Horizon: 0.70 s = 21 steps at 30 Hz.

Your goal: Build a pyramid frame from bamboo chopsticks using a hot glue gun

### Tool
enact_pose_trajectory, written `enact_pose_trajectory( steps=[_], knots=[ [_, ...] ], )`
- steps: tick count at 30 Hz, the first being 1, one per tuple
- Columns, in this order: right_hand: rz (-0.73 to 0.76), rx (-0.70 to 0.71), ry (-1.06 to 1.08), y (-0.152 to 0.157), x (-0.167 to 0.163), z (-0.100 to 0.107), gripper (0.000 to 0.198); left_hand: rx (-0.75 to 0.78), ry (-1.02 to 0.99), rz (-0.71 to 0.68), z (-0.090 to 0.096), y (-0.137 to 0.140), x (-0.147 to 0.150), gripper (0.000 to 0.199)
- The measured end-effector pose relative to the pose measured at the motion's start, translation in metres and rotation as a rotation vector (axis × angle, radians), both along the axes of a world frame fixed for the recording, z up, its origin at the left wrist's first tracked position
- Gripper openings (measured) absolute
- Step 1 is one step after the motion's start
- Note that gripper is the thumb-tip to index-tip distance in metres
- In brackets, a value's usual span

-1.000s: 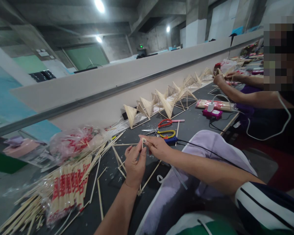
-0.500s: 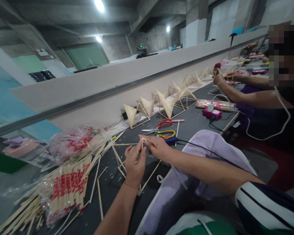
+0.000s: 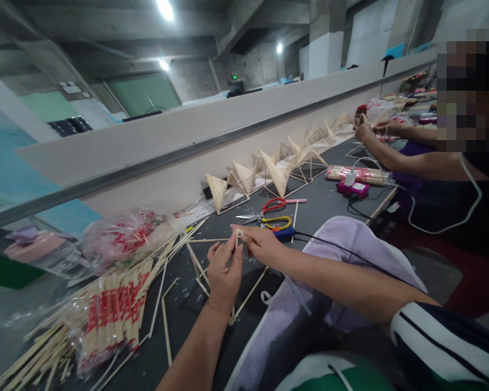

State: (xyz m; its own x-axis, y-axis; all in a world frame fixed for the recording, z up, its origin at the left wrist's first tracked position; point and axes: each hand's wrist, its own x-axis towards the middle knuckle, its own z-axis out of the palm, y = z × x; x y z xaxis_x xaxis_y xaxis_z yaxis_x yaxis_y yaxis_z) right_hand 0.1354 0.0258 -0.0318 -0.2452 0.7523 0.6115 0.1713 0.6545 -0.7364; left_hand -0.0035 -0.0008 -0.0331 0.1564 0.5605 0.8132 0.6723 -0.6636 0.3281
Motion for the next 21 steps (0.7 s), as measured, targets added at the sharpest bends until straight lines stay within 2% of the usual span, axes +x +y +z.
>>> enact_pose_trajectory(
  steps=[21],
  knots=[
    [0.003, -0.016, -0.024, -0.0015, 0.0009, 0.0024, 0.038, -0.013, 0.011, 0.018, 0.0002, -0.0003, -0.0002, 0.04]
  ],
)
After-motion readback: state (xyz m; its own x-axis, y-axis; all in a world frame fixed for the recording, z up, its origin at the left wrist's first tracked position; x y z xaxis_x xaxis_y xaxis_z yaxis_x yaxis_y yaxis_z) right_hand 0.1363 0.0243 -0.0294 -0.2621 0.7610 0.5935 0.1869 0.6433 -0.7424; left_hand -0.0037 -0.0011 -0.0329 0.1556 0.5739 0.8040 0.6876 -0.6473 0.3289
